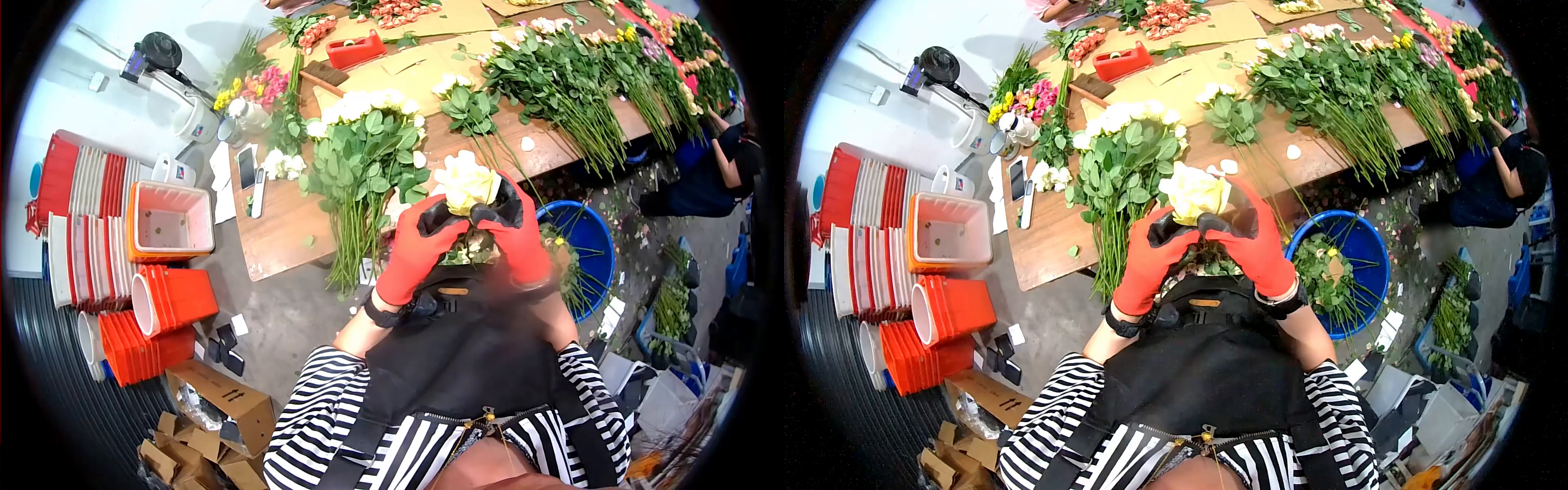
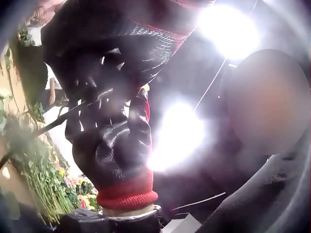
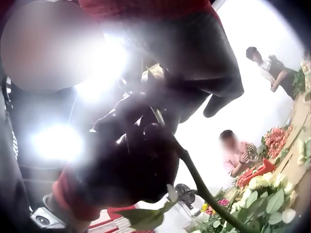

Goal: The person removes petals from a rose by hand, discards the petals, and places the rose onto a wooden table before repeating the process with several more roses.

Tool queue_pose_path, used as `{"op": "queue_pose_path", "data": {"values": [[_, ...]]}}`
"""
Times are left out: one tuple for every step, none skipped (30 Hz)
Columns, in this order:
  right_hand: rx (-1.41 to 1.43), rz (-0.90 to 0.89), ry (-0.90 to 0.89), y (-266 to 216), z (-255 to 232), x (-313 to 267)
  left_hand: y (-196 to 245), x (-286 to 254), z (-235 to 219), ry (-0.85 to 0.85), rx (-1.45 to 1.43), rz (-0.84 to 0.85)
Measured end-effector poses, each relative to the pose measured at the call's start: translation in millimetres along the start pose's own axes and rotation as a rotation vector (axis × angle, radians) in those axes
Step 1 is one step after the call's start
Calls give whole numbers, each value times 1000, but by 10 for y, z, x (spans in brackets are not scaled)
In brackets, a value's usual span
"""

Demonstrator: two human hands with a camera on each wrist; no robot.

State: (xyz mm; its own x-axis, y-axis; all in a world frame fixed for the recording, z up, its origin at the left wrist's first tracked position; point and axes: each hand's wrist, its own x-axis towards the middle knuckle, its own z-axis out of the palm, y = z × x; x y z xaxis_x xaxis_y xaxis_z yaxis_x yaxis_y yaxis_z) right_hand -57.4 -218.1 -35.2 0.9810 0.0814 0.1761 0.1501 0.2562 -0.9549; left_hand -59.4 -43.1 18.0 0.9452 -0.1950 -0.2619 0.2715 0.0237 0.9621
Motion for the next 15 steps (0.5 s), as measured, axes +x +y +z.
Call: {"op": "queue_pose_path", "data": {"values": [[7,37,-23,-12,-11,14,-77,47,-10,-1,-14,106],[0,-4,43,-43,22,20,-227,123,-26,-2,-28,212],[-6,-45,110,-182,135,47,-328,175,-45,-4,-41,318],[-11,-86,178,-291,207,62,-362,188,-67,-5,-60,305],[-92,-154,186,-345,223,59,-386,191,-89,-7,-80,292],[-174,-221,193,-383,228,57,-400,199,-94,-8,-101,277],[-311,-262,194,-408,218,62,-403,203,-80,-2,-69,289],[-450,-304,202,-434,208,68,-396,201,-63,2,-36,300],[-585,-348,216,-459,198,74,-390,206,-50,4,-3,314],[-526,-315,238,-443,233,59,-397,215,-36,17,-14,325],[-487,-329,251,-409,222,62,-413,217,-18,31,-26,336],[-449,-344,263,-375,212,64,-426,221,-4,47,-39,348],[-410,-360,275,-341,201,65,-440,233,0,57,-76,335],[-327,-340,270,-314,182,59,-459,242,-3,69,-113,321],[-242,-318,267,-277,167,49,-471,240,-10,81,-148,307]]}}
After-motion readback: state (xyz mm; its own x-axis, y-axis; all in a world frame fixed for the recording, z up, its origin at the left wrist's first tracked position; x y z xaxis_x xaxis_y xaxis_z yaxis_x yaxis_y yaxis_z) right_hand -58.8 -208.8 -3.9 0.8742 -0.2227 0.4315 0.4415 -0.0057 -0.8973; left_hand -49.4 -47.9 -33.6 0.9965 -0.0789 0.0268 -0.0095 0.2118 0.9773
